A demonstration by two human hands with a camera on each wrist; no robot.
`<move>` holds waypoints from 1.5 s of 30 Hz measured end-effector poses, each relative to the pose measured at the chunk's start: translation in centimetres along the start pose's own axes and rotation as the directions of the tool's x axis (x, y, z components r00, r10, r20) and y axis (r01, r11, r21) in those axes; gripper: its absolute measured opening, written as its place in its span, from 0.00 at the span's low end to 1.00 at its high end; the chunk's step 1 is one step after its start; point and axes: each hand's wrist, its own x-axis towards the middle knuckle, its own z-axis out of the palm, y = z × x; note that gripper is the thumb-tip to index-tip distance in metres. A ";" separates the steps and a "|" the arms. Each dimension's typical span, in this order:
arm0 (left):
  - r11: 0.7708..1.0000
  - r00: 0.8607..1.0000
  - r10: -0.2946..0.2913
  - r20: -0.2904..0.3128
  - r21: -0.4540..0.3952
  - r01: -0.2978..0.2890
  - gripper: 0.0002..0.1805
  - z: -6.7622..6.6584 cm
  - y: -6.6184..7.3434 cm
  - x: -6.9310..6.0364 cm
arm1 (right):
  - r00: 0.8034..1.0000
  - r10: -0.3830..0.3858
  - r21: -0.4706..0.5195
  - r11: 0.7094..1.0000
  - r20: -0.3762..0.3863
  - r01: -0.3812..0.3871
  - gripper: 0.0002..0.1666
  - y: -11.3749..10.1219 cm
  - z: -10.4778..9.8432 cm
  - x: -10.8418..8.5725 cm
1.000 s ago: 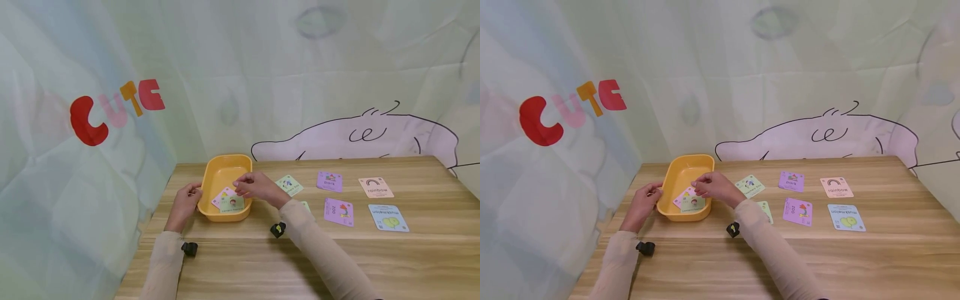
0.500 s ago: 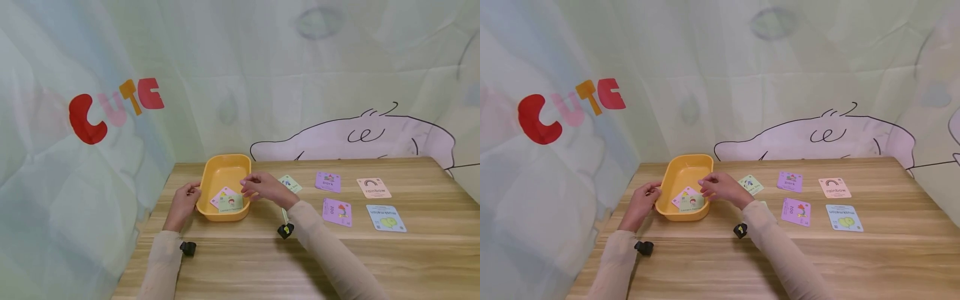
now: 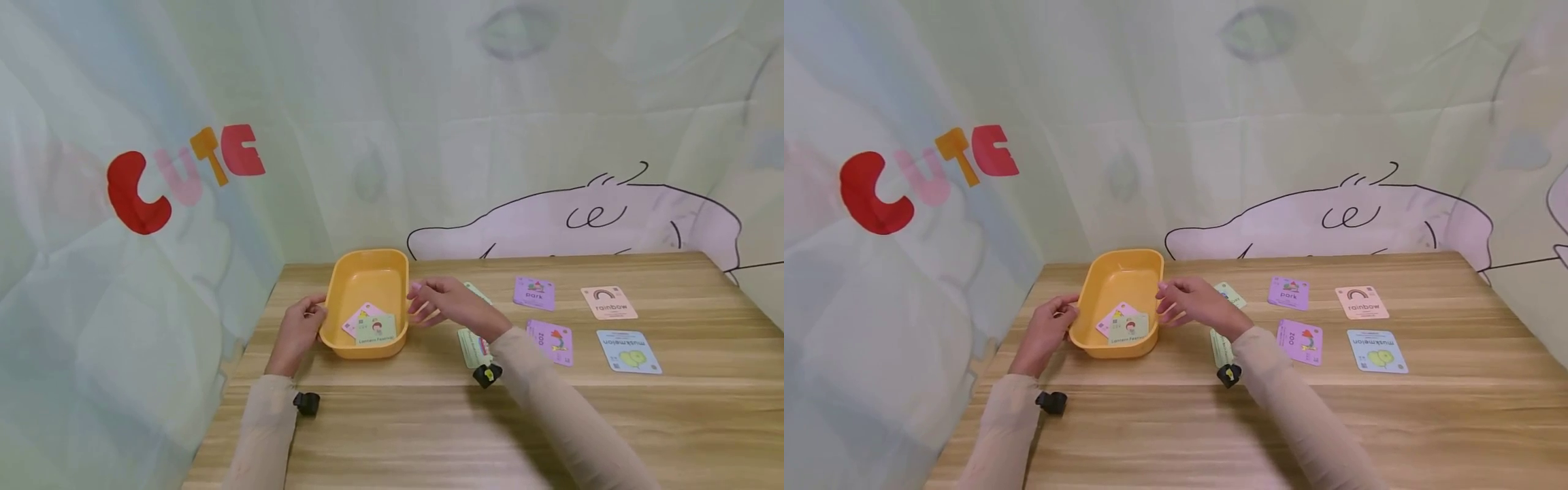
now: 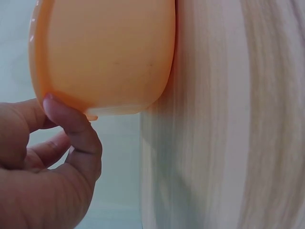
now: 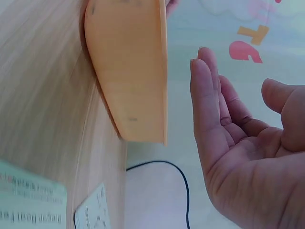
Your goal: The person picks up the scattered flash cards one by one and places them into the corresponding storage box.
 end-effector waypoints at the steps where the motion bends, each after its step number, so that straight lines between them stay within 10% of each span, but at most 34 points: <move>1: 1.000 1.000 0.004 0.001 -0.001 -0.004 0.21 0.0 0.1 0.0 | 1.000 0.002 -0.006 1.000 -0.003 -0.002 0.27 0.0 -0.3 -0.1; 45: 1.000 1.000 0.001 -0.007 0.018 -0.001 0.21 0.1 0.2 0.0 | 0.992 -0.013 -0.124 0.992 -0.126 -0.003 0.24 3.0 -11.4 -7.7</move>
